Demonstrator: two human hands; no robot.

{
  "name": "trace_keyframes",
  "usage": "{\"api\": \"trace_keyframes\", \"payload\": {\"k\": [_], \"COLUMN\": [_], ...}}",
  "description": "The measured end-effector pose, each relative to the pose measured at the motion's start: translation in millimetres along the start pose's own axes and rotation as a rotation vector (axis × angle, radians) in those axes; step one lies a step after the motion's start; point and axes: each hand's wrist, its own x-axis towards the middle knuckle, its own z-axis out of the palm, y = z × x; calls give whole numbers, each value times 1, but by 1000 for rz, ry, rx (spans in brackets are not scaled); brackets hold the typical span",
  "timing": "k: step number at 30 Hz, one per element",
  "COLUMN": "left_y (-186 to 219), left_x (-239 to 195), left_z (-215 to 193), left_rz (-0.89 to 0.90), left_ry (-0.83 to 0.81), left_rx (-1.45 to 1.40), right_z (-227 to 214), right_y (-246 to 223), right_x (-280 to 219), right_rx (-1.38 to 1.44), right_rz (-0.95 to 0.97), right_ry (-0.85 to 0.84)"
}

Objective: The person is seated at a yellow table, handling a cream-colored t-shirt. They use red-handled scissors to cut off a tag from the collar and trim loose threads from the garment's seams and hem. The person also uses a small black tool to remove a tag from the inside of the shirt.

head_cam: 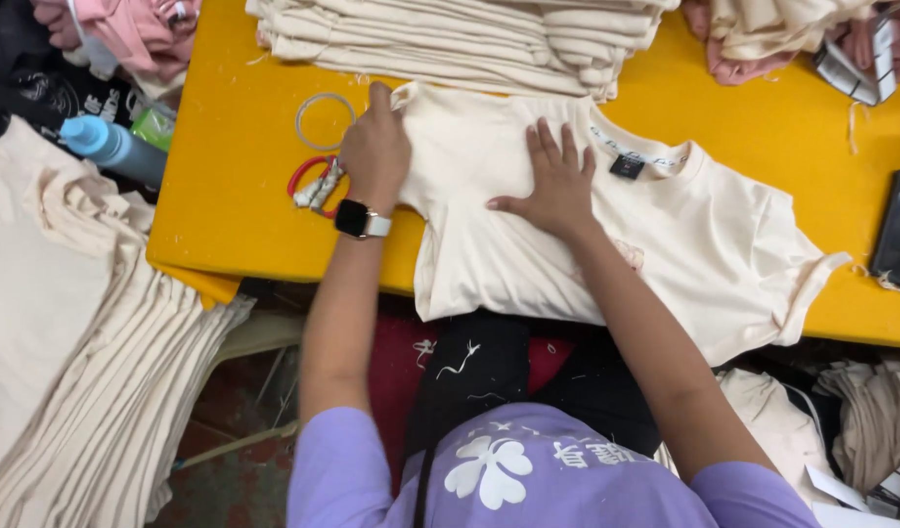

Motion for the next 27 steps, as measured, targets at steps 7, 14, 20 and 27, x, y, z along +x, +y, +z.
{"api": "trace_keyframes", "payload": {"k": [7,14,20,27], "left_y": [188,194,209,209], "left_x": [-59,-64,-88,-89], "left_z": [-104,31,88,84], "left_rz": [348,138,-34,89], "left_ry": [-598,-770,-647,-682], "left_rx": [-927,-1011,-1269,-1268], "right_z": [-31,-10,48,13], "right_y": [125,102,134,120], "right_x": [-46,-215,-214,-218], "right_rx": [1180,521,430,190], "right_rz": [33,-614,-559,-585], "right_ry": [622,346,560,552]}}
